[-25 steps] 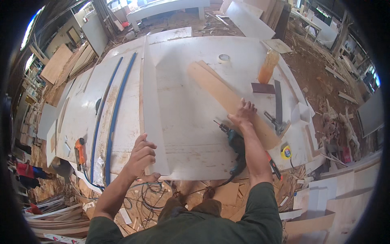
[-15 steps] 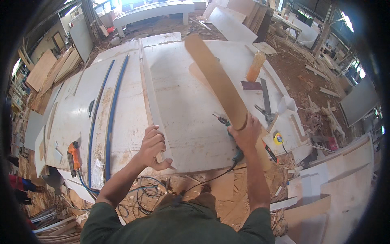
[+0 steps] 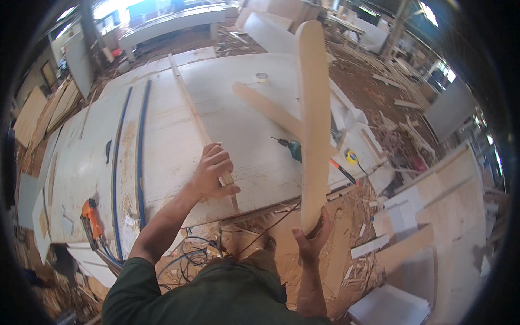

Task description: The person drills a hole into a curved wooden piece using a power drill and then secures it to a larger wooden panel using a pneumatic nail gun.

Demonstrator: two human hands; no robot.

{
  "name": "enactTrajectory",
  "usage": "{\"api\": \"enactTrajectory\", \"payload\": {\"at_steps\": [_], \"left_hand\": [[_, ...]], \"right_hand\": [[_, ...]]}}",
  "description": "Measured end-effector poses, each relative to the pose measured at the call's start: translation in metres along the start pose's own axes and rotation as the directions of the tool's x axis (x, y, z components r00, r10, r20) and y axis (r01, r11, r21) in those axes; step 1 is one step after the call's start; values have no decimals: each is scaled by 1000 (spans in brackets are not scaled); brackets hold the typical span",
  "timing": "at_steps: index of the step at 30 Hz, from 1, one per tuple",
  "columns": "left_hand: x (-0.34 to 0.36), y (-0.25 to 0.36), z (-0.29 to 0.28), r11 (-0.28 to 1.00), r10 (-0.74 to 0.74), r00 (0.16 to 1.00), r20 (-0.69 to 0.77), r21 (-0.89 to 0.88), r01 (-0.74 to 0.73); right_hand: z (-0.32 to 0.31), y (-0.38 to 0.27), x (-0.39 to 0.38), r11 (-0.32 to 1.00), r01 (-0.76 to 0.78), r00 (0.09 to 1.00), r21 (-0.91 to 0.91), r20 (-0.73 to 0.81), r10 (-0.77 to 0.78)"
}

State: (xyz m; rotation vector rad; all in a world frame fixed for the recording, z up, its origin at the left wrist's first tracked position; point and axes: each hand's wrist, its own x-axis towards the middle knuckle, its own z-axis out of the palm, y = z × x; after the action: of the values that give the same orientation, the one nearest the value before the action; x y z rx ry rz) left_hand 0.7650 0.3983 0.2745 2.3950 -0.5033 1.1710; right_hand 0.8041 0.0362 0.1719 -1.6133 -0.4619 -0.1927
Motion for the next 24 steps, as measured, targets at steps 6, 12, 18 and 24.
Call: {"api": "enactTrajectory", "payload": {"at_steps": [6,12,18,24], "left_hand": [[22,-12,49,999,34,963,266,-28,-28],[-26,-9,160,994,-74,528,846,102,-25],[-54,-9,202,991,-131,347,929,113,74],[-166,30,172,585,-738,674,-30,469,662]], "right_hand": [[-27,-23,-15,999,-2,999,-48,-44,-1],[-50,-19,-6,997,-20,1000,-76,-25,18],[-58,-12,7,985,74,996,-154,-35,-80],[-68,9,29,981,82,996,-174,-29,-88]]}}
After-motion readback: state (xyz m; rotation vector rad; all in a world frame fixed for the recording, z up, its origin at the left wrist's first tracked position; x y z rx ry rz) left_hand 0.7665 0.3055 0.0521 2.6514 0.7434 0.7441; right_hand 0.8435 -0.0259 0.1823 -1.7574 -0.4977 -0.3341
